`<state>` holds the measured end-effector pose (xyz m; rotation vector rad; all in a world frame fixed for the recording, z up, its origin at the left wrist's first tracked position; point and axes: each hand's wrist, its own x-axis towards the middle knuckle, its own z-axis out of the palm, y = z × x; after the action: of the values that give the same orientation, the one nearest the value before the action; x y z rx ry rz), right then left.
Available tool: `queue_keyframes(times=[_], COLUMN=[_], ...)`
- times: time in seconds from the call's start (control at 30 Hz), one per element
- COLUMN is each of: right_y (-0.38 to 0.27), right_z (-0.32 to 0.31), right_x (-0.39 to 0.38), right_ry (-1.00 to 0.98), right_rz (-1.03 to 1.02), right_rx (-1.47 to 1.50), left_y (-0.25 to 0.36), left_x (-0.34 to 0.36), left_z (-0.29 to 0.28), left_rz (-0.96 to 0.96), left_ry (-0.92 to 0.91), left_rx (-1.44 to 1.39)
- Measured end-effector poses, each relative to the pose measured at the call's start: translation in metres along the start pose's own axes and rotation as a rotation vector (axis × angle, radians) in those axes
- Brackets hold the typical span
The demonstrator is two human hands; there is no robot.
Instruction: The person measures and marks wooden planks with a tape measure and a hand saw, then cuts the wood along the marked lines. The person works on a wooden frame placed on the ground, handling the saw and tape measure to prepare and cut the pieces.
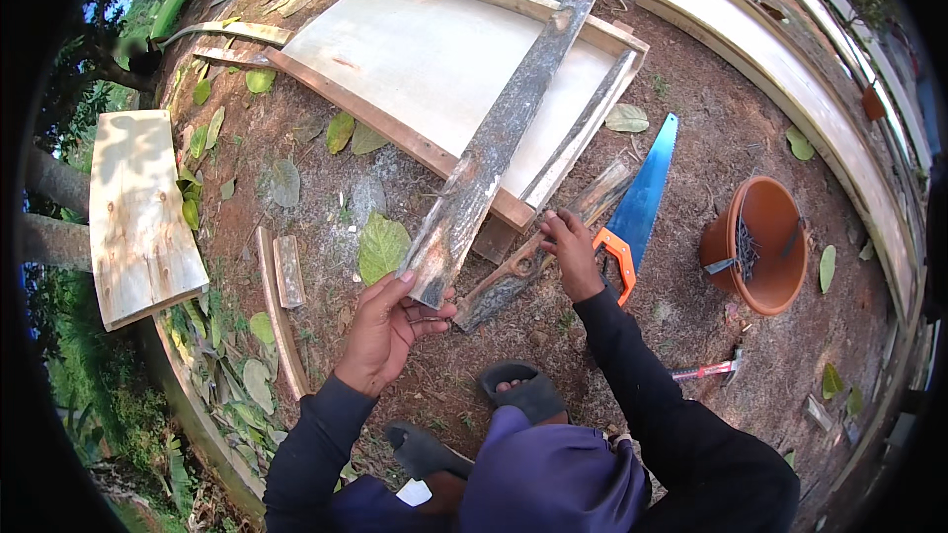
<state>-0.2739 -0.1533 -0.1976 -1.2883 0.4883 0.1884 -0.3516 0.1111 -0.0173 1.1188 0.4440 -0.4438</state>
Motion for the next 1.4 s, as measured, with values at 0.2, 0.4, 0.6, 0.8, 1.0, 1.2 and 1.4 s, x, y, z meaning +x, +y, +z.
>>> queue_keyframes(times=[0.2, 0.4, 0.6, 0.8, 1.0, 1.2, 1.4], right_y=[-0.019, -0.041, -0.054, -0.078, -0.095, -0.109, -0.110], right_z=[0.019, 0.031, 0.036, 0.041, 0.051, 0.060, 0.071], right_x=[0.021, 0.037, 0.045, 0.038, 0.009, -0.006, -0.009], right_ry=[-0.016, -0.033, 0.051, 0.064, -0.067, -0.107, -0.120], right_rz=[0.128, 0.188, 0.172, 0.212, 0.128, 0.013, 0.001], right_rx=[0.088, -0.055, 0.136, 0.136, 0.244, 0.305, 0.340], left_y=[-0.026, -0.034, -0.059, -0.136, -0.162, -0.135, -0.111], left_x=[0.024, 0.040, 0.075, 0.136, 0.182, 0.178, 0.181], left_z=[-0.020, -0.034, -0.058, -0.080, -0.023, 0.019, 0.006], left_rz=[-0.063, -0.079, -0.081, 0.564, 0.324, 0.389, 0.329], left_ry=[0.009, -0.078, 0.054, 0.023, 0.329, 0.375, 0.258], left_rx=[0.032, 0.035, 0.039, 1.055, 1.030, 1.379, 1.537])
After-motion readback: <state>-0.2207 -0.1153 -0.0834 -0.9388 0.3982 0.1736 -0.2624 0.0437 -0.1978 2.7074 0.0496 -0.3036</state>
